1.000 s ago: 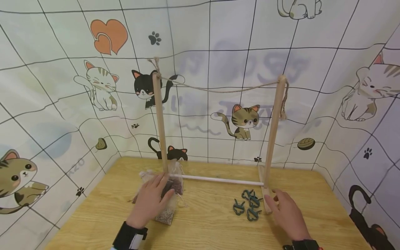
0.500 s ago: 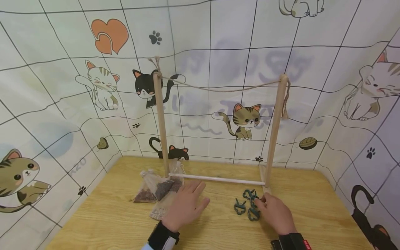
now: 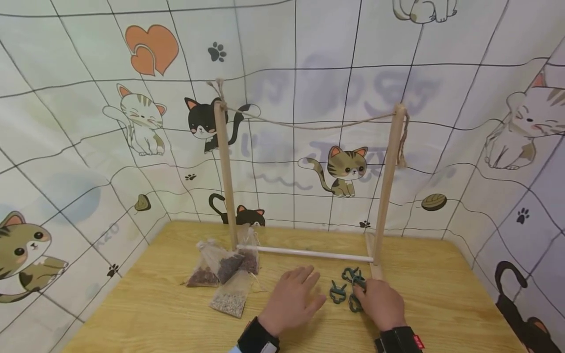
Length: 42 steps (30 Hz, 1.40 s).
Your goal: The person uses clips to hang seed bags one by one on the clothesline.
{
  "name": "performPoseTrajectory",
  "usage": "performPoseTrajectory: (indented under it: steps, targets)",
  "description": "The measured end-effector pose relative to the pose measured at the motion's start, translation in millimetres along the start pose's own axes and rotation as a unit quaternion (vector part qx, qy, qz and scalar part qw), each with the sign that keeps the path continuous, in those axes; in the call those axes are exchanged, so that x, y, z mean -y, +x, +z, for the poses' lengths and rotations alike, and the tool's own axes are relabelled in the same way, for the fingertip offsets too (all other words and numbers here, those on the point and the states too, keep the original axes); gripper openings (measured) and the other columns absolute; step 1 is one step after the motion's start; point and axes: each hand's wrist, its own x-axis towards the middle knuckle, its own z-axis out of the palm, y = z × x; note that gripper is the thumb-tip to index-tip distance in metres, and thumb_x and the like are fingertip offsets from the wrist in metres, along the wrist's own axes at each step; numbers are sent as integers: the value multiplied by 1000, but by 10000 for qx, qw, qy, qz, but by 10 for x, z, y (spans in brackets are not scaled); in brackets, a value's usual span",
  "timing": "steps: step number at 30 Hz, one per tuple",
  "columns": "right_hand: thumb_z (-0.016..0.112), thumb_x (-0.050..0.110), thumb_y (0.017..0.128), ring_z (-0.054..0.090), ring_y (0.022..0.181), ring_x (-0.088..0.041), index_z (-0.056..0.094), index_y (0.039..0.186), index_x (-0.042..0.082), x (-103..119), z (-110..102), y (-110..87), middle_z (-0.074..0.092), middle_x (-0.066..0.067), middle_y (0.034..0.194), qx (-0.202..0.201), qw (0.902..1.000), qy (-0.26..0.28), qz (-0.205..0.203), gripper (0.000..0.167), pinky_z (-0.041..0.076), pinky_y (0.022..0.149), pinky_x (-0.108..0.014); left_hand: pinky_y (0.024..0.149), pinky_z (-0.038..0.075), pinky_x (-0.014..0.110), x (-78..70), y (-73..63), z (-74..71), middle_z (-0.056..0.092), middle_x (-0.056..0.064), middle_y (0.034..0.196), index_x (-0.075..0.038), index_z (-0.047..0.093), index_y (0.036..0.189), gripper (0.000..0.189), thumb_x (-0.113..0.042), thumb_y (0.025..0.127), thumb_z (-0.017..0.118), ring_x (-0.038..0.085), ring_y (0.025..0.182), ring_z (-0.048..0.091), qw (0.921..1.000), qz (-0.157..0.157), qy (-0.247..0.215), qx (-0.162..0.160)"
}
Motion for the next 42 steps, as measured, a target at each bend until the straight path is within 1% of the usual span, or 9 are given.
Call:
performPoseTrajectory:
  steps: [7,16,20,25,28,31,36,39,42]
  targets:
    - [69,39,96,47,54,-17,52,66,12,63,52,-14,49,-1,60,-61,9995,-194,225,44,34,49,-29,107,48,43,-67,4,-20,56,5,151,-17,61,143,53,-52,107,46,23,134,56,9999,97,120,66]
    - [72,26,90,46,57,-18,54,67,10,56,69,-16,49,-1,63,-144,9992,339,164,33,34,52,-30,108,47,43,-67,-14,-37,57,7,150,-17,60,143,54,-54,106,46,22,135,55,9997,80,226,71]
    - [70,22,90,46,58,-17,58,71,6,33,44,-2,53,0,64,-293,9960,820,199,28,35,53,-30,107,48,42,-14,-16,-76,60,8,146,-13,60,143,53,-49,106,50,23,133,57,9999,42,37,-139]
    - [72,18,89,60,68,-18,71,94,-3,109,-56,-17,70,-6,79,-976,9843,1465,-88,21,49,58,-33,105,50,42,78,2,-157,64,11,139,-6,61,141,51,-43,107,52,25,128,60,9965,-8,-671,-499]
    - [75,13,89,65,70,-15,74,101,-3,191,-73,-45,73,-6,83,-1490,9713,1804,-433,20,53,62,-30,104,51,40,101,13,-206,67,11,134,-5,64,138,49,-42,106,55,25,124,62,9901,67,-1213,-703]
    - [73,6,91,67,67,-11,74,105,-3,274,-38,-72,74,-6,84,-1693,9494,2532,-769,17,55,60,-26,97,54,34,92,19,-226,71,7,124,-9,68,133,44,-41,104,60,19,115,66,9835,296,-1522,-934]
    - [65,-2,97,71,70,-10,69,114,-9,387,28,-111,73,-11,91,-1309,9016,3900,-1339,18,61,64,-30,82,53,18,48,38,-210,73,-1,101,-12,77,116,30,-33,94,76,9,92,67,9720,949,-1432,-1605]
    - [63,-3,100,73,73,-12,67,117,-11,433,52,-124,73,-15,96,-1111,8868,4218,-1529,20,62,67,-34,77,50,12,30,51,-200,73,-4,91,-13,80,101,19,-26,89,83,6,83,66,9643,1197,-1310,-1964]
    - [61,-2,100,74,75,-15,65,119,-11,465,55,-135,73,-17,98,-985,8794,4362,-1636,21,62,69,-36,74,47,8,24,61,-204,72,-5,85,-14,80,93,11,-22,87,85,5,78,65,9600,1271,-1316,-2118]
